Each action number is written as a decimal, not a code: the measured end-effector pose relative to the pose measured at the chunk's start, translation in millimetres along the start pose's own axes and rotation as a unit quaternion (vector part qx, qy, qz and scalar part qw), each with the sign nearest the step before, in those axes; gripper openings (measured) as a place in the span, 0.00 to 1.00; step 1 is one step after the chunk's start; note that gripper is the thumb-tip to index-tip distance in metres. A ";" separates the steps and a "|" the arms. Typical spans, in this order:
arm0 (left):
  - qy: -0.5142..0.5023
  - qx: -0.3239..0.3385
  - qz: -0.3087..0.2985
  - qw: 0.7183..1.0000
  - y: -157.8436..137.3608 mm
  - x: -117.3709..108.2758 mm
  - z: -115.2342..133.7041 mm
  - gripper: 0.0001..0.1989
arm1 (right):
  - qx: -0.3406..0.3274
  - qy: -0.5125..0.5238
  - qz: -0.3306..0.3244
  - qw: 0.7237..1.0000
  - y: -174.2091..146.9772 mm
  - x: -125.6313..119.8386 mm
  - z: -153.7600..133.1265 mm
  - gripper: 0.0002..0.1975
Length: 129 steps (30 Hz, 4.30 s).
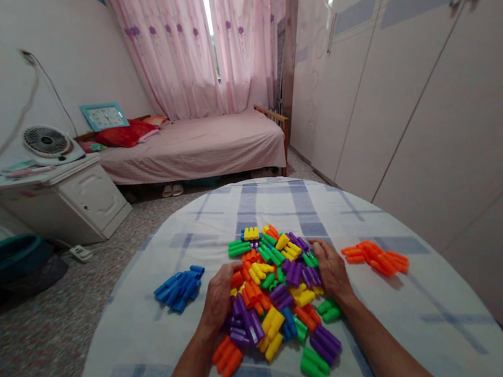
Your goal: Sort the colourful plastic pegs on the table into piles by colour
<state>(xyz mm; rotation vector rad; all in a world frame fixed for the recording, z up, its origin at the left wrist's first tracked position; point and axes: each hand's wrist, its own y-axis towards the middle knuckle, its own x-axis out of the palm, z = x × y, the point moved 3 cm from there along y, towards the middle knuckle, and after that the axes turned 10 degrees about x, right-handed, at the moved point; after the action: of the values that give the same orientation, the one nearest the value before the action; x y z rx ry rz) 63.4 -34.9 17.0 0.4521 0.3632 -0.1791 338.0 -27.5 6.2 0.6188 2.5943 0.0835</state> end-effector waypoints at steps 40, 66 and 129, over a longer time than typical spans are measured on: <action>-0.018 -0.023 0.004 1.000 0.3 1.5 -2.0 0.23 | 0.037 0.148 -0.214 0.965 -8.8 11.3 -3.9 0.26; -0.019 -0.033 0.007 0.999 0.3 1.0 -0.4 0.23 | -0.031 0.059 -0.133 0.989 -7.9 5.2 -13.3 0.15; -0.006 -0.017 0.002 1.000 0.4 1.1 -0.4 0.22 | -0.020 0.079 -0.058 0.995 -1.0 3.4 -1.6 0.15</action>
<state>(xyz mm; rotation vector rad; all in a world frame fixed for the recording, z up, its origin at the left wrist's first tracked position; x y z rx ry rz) 64.4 -34.5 16.4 0.4170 0.3532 -0.1720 334.1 -26.8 6.1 0.4615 2.7670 0.1523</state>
